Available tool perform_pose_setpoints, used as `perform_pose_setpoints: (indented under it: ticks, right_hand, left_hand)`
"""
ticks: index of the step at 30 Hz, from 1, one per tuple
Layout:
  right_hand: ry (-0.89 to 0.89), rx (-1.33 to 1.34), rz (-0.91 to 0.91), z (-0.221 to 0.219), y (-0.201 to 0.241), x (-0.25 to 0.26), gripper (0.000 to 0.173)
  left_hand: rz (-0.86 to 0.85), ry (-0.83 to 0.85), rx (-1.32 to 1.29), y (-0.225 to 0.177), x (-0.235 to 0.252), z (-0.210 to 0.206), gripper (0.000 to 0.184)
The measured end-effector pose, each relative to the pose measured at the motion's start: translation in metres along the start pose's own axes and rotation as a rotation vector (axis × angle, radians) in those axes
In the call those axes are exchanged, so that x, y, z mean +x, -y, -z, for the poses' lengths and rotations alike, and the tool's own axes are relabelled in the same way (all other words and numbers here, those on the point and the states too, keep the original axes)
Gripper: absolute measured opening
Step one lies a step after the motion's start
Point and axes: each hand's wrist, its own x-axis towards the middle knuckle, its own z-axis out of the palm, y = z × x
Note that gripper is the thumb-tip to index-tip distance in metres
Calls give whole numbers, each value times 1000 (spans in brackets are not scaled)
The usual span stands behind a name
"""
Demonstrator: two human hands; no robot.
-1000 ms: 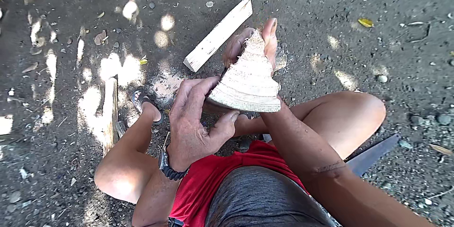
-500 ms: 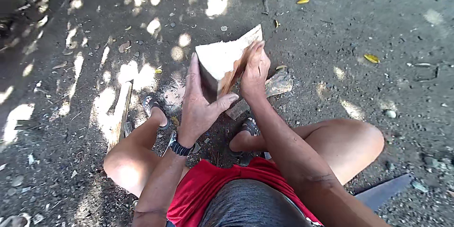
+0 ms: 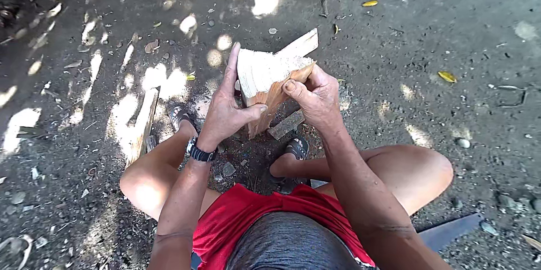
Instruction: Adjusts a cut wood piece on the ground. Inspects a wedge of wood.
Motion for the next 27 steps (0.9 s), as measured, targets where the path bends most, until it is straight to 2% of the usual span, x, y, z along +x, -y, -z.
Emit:
perform_pose_setpoints:
  ticks: [19, 22, 25, 27]
  right_hand:
    - [-108, -86, 19, 11, 8, -19, 22]
    - [-106, -234, 30, 12, 21, -42, 30]
    - [34, -375, 81, 11, 47, -82, 41]
    - [124, -330, 119, 11, 50, -114, 38]
  left_hand:
    - [-74, 184, -74, -4, 25, -5, 119]
    - [-106, 207, 33, -13, 7, -7, 120]
    - [-51, 187, 253, -31, -49, -11, 126]
    - [-32, 185, 302, -28, -88, -13, 121]
